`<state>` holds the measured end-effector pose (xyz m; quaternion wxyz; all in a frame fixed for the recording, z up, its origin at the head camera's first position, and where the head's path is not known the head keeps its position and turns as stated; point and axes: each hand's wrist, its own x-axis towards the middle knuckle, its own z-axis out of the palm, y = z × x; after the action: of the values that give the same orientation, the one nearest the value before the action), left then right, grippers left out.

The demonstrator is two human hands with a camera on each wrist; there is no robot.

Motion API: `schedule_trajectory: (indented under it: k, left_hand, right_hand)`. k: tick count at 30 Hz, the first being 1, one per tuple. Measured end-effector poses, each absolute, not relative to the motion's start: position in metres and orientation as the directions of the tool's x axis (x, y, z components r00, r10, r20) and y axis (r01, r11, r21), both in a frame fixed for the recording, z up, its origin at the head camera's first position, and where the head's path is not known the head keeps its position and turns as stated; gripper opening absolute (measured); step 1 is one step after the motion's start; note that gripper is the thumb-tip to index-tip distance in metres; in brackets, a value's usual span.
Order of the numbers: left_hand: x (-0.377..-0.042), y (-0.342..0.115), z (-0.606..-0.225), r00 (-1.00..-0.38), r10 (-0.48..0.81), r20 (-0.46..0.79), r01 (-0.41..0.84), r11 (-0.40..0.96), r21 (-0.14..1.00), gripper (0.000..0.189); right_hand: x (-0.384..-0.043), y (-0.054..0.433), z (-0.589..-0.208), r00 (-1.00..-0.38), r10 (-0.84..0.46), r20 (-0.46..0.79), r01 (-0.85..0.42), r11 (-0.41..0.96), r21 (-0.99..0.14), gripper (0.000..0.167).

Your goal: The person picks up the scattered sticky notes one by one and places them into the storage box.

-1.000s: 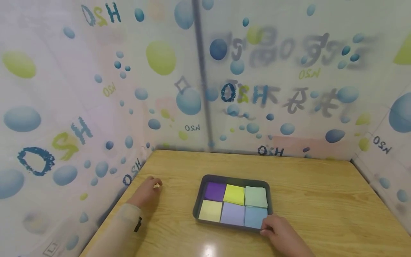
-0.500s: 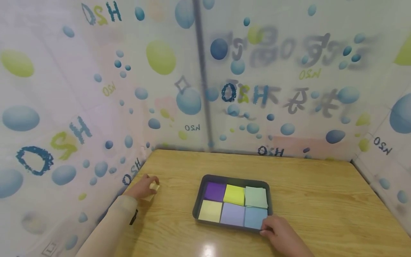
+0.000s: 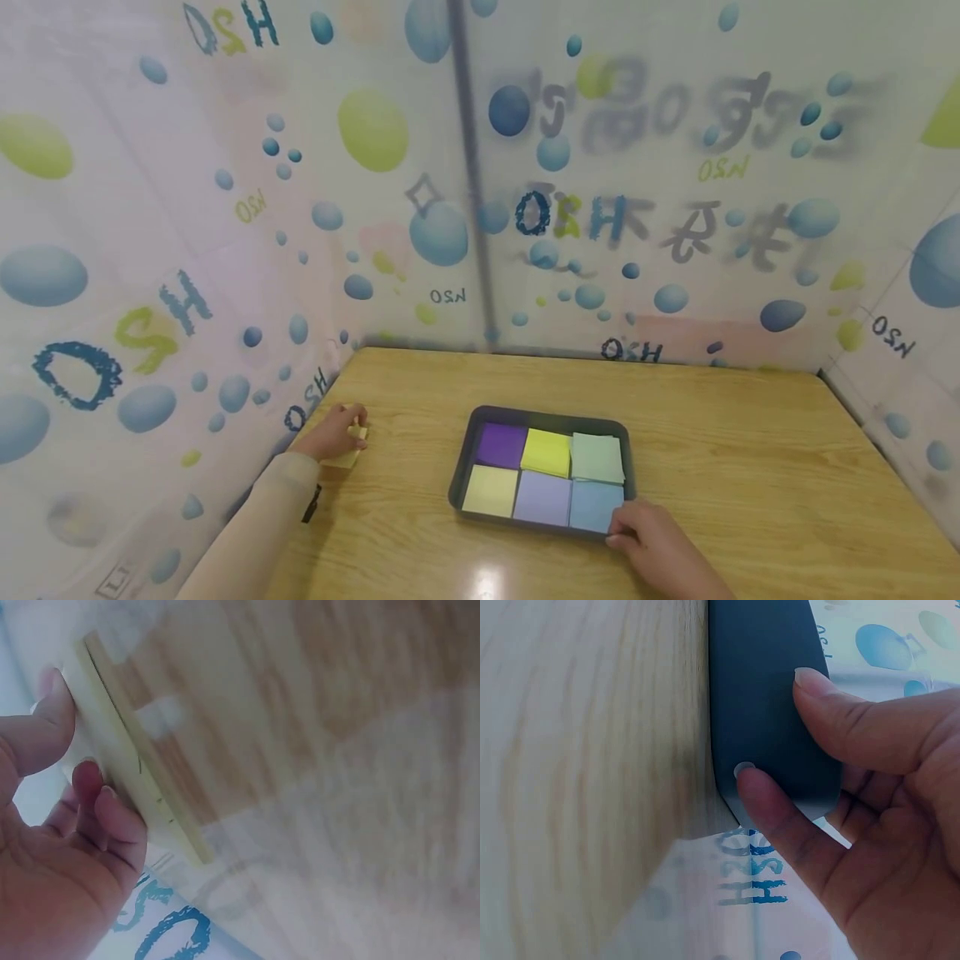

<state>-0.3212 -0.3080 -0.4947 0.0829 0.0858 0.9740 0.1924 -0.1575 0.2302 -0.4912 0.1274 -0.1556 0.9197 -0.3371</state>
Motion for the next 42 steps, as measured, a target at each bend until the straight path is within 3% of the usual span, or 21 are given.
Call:
schedule_trajectory:
  k: [9, 15, 25, 42]
  left_hand:
    - [-0.31, -0.303, -0.486, -0.986, 0.147, -0.076, 0.112, 0.932, 0.346, 0.026]
    - [-0.309, -0.3, -0.476, -0.989, 0.139, -0.05, 0.12, 0.954, 0.275, 0.003]
    - [-0.308, -0.279, -0.452, -0.98, 0.198, 0.031, 0.2, 0.959, 0.203, 0.011]
    - [-0.293, -0.217, -0.421, -0.957, 0.288, 0.025, 0.286, 0.935, 0.208, 0.012]
  right_hand:
    - [-0.156, 0.231, -0.49, -0.917, -0.386, -0.097, -0.236, 0.723, -0.649, 0.009]
    - [-0.156, 0.231, -0.491, -0.915, -0.395, -0.087, -0.25, 0.722, -0.645, 0.01]
    - [-0.155, 0.231, -0.491, -0.915, -0.399, -0.064, -0.27, 0.72, -0.64, 0.01]
    - [-0.155, 0.23, -0.491, -0.916, -0.394, -0.077, -0.255, 0.72, -0.646, 0.009]
